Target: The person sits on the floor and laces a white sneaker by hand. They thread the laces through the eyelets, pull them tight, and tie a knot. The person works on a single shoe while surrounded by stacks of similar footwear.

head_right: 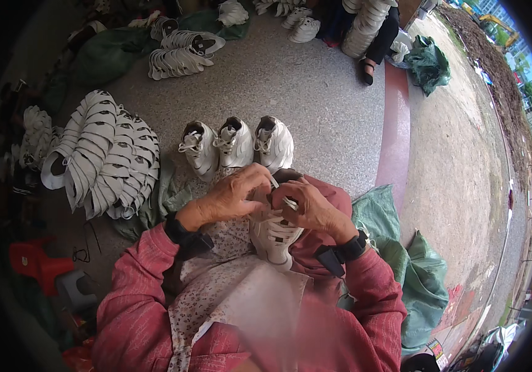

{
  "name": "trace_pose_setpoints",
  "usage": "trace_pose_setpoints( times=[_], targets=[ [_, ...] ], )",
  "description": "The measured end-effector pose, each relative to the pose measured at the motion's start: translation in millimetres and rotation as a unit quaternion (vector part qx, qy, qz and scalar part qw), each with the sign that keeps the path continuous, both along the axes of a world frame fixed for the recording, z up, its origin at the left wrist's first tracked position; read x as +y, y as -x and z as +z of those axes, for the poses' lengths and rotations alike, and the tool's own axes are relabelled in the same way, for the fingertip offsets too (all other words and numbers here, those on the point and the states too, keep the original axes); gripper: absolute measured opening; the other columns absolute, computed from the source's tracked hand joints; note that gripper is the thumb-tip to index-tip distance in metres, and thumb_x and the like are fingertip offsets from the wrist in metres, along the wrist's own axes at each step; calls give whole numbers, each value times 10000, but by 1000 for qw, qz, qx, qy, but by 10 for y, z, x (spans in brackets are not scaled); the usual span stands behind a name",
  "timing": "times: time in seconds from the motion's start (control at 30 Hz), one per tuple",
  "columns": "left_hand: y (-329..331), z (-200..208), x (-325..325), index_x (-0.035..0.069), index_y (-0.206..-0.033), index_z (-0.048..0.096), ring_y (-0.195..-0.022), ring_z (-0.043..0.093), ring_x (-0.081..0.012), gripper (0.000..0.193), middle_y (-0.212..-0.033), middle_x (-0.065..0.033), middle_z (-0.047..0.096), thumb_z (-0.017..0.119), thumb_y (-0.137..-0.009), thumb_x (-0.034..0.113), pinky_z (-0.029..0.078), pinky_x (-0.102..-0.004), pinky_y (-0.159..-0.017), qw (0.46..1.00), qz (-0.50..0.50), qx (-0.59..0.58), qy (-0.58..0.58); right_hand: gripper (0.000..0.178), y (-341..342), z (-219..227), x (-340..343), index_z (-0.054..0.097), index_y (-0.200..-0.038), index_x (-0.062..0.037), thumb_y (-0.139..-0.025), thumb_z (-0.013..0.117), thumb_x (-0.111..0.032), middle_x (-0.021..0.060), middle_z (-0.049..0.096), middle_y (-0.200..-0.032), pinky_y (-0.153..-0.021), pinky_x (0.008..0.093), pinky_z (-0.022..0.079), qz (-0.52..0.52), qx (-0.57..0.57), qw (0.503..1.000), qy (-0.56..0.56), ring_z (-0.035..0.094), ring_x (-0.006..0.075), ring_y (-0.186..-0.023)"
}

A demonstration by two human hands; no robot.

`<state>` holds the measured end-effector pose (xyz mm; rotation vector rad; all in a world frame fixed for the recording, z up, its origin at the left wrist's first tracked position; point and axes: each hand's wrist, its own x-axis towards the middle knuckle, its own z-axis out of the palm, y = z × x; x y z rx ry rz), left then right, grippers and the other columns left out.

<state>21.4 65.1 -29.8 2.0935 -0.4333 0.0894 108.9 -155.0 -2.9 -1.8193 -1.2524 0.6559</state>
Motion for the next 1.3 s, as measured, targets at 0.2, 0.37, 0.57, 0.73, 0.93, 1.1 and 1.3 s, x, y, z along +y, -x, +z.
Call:
trace_pose_setpoints(
  times=[0.2,0.37,0.57,0.73,0.93,1.1,1.3],
  targets=[
    [-272,-27,128,54,-938,627,-913,577,-127,267,-953,-2,553,817,-757,106,479,-283,-796,971,-153,180,44,143,22,-33,-48,668,-969,-32,-833,690,5,56,655,-922,-791,339,513,-93,89,992,11,629,220,-901],
    [-249,-246,125,45,-852,638,-923,569,-111,246,-960,5,576,850,-736,91,468,-270,-805,958,-146,207,138,168,8,-152,6,680,-961,-42,-801,728,-25,64,640,-923,-790,355,508,-26,-24,998,-59,626,243,-887],
    [-185,-409,73,45,-793,628,-938,561,-103,245,-980,5,598,860,-720,20,459,-268,-833,923,-118,248,268,160,-61,-286,57,680,-919,-55,-768,728,-75,78,622,-919,-816,387,494,26,-111,993,-34,618,283,-897],
    [-184,-409,59,46,-769,619,-922,550,-95,253,-940,16,588,861,-712,-1,455,-266,-825,926,-107,254,257,114,-32,-299,101,679,-904,-86,-790,680,-88,73,623,-934,-915,408,462,46,-200,979,-15,612,279,-977],
    [-177,-211,49,51,-788,633,-918,548,-94,256,-912,22,572,864,-753,156,462,-267,-790,928,-85,324,163,112,-598,298,-168,653,-903,-67,-811,596,-41,99,605,-978,-969,420,403,-86,-427,887,155,559,271,-1059],
    [37,-19,-183,86,-888,695,-955,584,-207,337,-1015,-54,572,847,-764,360,493,-334,-821,998,-49,43,-20,185,-649,339,-426,614,-912,5,-947,558,-168,129,648,-1022,-826,388,496,-126,-37,990,51,640,259,-922],
    [106,29,-312,106,-855,741,-1019,580,-261,274,-1092,-78,584,846,-713,316,477,-359,-893,986,8,-103,-129,314,-215,-17,-295,585,-912,-9,-1031,443,-262,215,636,-1240,-758,309,506,-151,477,839,-215,637,189,-833]
  ],
)
